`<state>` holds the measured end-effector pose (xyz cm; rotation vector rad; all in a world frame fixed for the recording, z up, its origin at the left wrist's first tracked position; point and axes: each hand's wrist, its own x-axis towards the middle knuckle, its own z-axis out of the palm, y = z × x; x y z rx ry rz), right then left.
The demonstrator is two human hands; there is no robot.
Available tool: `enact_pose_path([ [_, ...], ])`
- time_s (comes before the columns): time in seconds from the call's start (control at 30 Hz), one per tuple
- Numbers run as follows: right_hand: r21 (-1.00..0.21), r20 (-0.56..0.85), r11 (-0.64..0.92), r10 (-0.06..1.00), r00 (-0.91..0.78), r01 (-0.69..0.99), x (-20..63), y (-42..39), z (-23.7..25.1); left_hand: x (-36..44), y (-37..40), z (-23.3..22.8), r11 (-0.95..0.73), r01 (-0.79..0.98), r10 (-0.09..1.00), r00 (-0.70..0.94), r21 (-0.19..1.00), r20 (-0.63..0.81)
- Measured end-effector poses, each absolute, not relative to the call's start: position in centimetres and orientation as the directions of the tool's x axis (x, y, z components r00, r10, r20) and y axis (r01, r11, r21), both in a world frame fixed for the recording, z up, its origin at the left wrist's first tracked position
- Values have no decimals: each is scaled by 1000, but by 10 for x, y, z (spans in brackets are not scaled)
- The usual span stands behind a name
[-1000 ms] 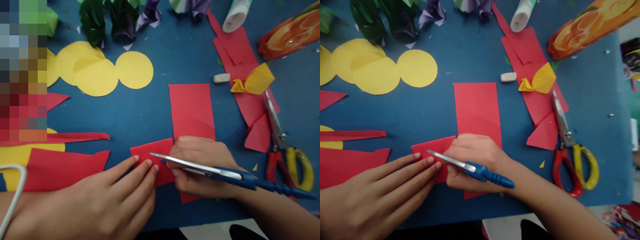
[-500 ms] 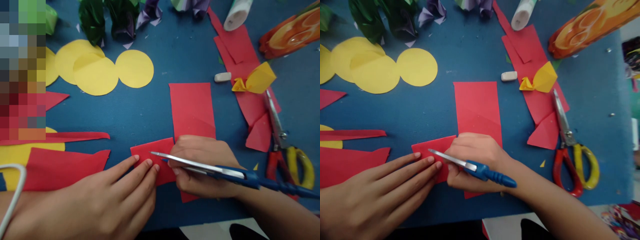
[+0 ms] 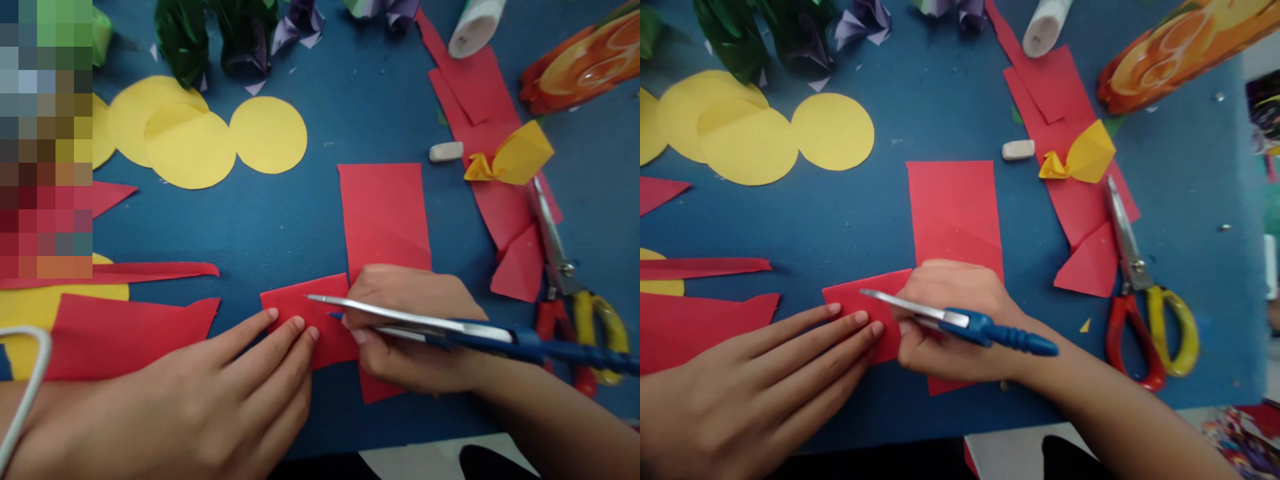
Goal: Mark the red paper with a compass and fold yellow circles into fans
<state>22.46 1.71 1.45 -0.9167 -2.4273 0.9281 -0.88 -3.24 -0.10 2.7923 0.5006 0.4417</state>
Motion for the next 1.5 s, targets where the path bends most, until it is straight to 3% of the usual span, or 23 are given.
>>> enact_pose_path([
  [0.57, -631, 191, 640, 676, -712, 439, 223, 17, 8, -10, -33, -1, -902, 294, 380, 888, 315, 259],
  [1.13, -678, 228, 627, 675, -702, 383, 226, 16, 2, -9, -31, 0, -903, 296, 379, 891, 312, 252],
  [1.33, -697, 148, 582, 688, -711, 419, 224, 16, 8, -7, -30, 1, -908, 296, 378, 885, 296, 272],
  [1.5, -703, 177, 596, 675, -716, 388, 224, 16, 10, -4, -28, 2, -909, 303, 384, 876, 287, 292],
])
